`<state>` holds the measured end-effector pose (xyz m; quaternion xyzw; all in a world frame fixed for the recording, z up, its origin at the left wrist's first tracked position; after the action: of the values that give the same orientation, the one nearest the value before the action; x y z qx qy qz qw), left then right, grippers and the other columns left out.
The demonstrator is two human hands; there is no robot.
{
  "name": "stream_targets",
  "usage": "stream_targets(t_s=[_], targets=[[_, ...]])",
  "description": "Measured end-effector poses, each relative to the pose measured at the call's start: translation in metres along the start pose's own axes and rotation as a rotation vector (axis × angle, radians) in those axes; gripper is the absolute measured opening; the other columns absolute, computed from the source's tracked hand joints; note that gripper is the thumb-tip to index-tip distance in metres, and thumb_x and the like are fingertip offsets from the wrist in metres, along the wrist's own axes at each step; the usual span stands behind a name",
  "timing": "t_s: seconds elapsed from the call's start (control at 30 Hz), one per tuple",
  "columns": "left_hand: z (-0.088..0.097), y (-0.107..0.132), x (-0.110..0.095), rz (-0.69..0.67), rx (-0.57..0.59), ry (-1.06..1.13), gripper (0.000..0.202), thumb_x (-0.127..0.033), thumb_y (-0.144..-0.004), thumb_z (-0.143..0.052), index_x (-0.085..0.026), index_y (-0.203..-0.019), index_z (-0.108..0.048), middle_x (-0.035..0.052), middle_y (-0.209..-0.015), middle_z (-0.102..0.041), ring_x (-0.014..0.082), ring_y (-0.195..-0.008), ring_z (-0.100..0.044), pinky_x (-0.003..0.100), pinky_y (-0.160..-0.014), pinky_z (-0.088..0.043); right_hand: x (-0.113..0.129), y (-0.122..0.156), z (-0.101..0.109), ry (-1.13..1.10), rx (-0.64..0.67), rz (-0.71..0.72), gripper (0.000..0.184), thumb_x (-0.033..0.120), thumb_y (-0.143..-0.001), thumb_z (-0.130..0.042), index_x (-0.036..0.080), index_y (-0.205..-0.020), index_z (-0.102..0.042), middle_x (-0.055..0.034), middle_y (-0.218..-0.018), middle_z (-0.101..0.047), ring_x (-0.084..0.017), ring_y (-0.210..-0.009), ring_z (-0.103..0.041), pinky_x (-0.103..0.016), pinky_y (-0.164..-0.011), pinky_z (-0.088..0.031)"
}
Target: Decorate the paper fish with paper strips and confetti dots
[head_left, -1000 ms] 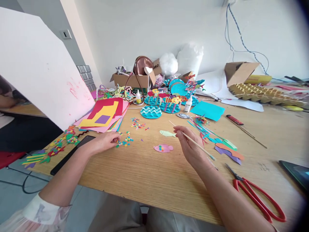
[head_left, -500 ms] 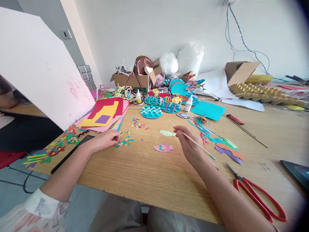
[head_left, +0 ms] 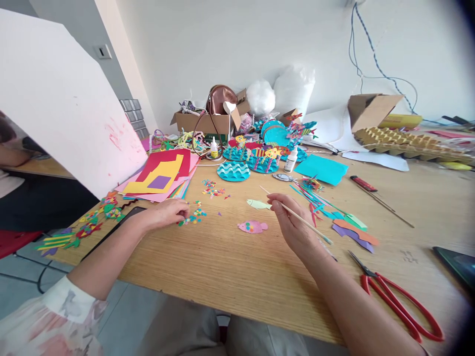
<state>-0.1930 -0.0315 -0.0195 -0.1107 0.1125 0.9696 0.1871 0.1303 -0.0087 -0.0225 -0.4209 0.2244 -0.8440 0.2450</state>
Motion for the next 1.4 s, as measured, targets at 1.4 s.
stream_targets(t_s=[1.4], targets=[[0.006, -0.002, 0.001, 0.226, -0.181, 0.315, 0.021, -0.032, -0.063, -0.047, -0.018, -0.075, -0.054, 0.0016, -0.074, -0.061, 0.0172, -0.069, -0.057, 0.026, -0.063, -0.044, 0.006, -0.001, 0.002, -0.007, 0.016, -0.009, 0.024, 0.029, -0.087, -0.039, 0.018, -0.094, -0.059, -0.0072, -0.087, -0.065, -0.018, -0.081, -0.061, -0.028, -0.069, -0.045]])
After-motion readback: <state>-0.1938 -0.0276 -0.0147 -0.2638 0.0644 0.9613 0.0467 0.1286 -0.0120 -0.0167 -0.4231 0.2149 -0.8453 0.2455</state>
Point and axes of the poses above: each hand's wrist, its own y-axis away from the middle knuckle, its own z-axis out of the back of the hand, x = y × z, the point moved 1 cm from there along -y, towards the middle knuckle
